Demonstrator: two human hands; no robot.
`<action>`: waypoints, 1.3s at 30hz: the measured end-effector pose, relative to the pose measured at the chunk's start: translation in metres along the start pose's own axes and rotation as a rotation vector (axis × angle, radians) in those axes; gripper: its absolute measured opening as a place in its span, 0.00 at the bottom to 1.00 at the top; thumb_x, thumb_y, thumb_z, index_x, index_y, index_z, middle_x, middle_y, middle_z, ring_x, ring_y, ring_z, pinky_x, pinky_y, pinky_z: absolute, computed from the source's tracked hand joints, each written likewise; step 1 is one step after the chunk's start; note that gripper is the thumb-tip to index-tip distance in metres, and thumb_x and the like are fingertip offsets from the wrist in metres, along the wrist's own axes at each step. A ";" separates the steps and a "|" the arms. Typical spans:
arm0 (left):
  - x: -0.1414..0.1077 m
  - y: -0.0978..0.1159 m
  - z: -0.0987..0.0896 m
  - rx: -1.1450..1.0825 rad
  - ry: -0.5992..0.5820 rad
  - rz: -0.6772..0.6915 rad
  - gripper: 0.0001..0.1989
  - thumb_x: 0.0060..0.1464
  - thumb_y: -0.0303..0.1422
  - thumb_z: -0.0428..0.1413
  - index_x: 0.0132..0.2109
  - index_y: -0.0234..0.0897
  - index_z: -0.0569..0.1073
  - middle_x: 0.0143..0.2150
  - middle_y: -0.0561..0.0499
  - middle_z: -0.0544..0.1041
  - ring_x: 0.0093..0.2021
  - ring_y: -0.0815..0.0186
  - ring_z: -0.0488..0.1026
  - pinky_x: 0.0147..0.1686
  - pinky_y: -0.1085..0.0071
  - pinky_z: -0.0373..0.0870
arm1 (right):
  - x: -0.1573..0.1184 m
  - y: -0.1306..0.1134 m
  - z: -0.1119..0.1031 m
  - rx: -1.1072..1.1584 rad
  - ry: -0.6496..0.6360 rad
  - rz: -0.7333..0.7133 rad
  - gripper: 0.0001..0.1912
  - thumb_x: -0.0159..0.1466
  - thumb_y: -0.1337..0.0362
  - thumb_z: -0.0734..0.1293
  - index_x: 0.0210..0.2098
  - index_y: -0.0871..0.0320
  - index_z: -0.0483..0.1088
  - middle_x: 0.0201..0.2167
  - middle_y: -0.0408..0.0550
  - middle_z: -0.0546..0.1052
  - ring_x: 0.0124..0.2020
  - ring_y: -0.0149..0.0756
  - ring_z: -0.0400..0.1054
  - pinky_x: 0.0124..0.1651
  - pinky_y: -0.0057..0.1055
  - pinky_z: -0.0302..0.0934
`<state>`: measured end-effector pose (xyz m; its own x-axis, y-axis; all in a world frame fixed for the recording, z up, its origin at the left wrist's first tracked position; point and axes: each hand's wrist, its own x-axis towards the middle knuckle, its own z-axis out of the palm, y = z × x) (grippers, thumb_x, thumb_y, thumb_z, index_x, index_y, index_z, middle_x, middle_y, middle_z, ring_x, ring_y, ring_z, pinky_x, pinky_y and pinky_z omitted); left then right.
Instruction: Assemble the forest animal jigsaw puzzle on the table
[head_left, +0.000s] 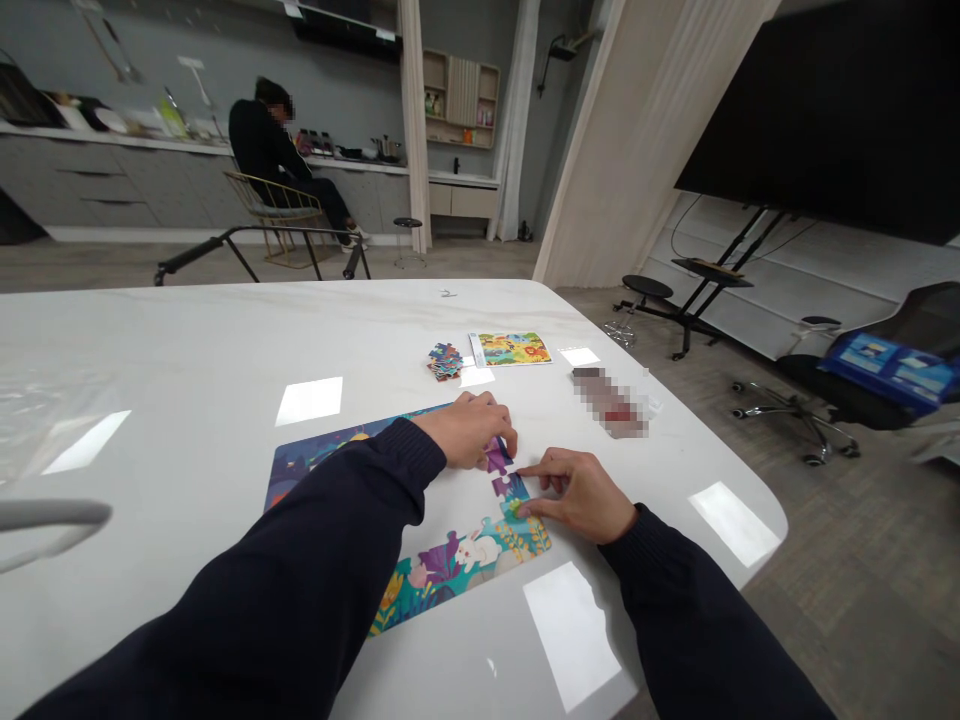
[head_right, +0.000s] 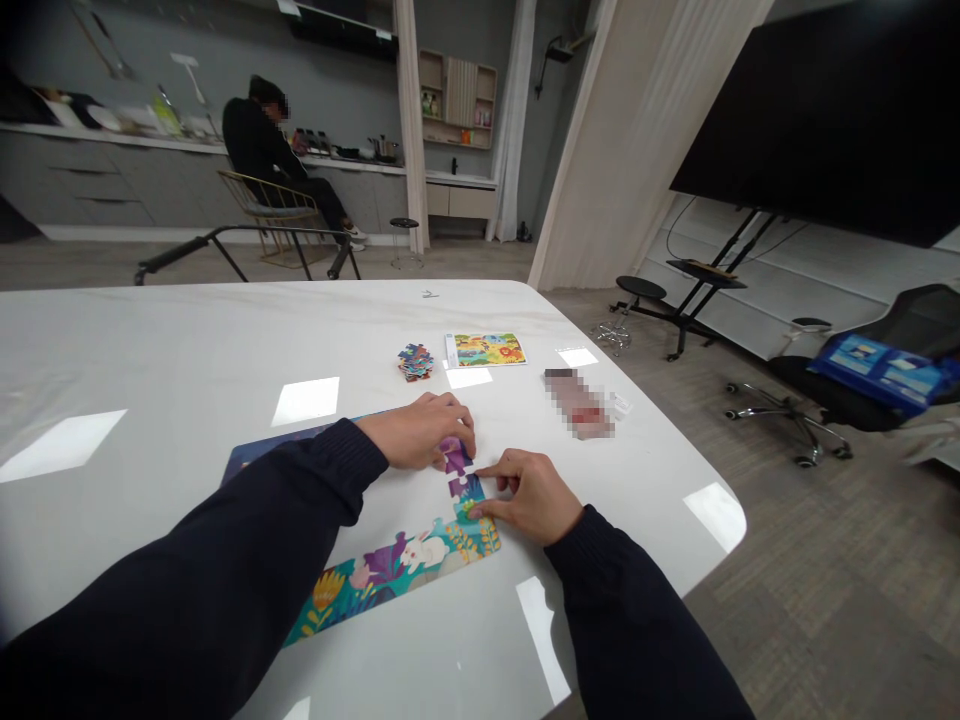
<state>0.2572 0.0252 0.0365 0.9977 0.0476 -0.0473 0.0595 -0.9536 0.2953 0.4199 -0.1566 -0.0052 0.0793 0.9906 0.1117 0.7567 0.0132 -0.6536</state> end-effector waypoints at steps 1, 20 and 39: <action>0.001 0.002 -0.001 0.023 -0.007 0.010 0.20 0.47 0.25 0.68 0.47 0.51 0.80 0.53 0.50 0.77 0.55 0.51 0.67 0.53 0.58 0.61 | 0.000 0.000 0.000 0.002 0.001 0.000 0.25 0.51 0.47 0.80 0.44 0.53 0.84 0.27 0.42 0.73 0.24 0.30 0.62 0.30 0.30 0.60; 0.002 0.000 -0.003 -0.049 -0.091 0.024 0.19 0.51 0.24 0.66 0.48 0.46 0.76 0.48 0.50 0.74 0.53 0.56 0.66 0.50 0.64 0.62 | 0.003 -0.009 0.001 -0.053 -0.021 0.020 0.22 0.52 0.54 0.82 0.45 0.54 0.84 0.27 0.41 0.72 0.25 0.29 0.62 0.31 0.29 0.58; -0.023 0.006 0.002 -0.128 0.061 -0.018 0.22 0.50 0.25 0.68 0.53 0.45 0.80 0.59 0.45 0.74 0.61 0.52 0.67 0.60 0.59 0.67 | 0.003 -0.008 0.002 -0.041 0.008 0.005 0.25 0.51 0.59 0.82 0.47 0.55 0.79 0.29 0.40 0.72 0.25 0.29 0.60 0.31 0.29 0.59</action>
<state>0.2340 0.0177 0.0372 0.9963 0.0864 0.0030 0.0774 -0.9070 0.4140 0.4127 -0.1534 -0.0006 0.0880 0.9895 0.1148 0.7826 0.0026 -0.6226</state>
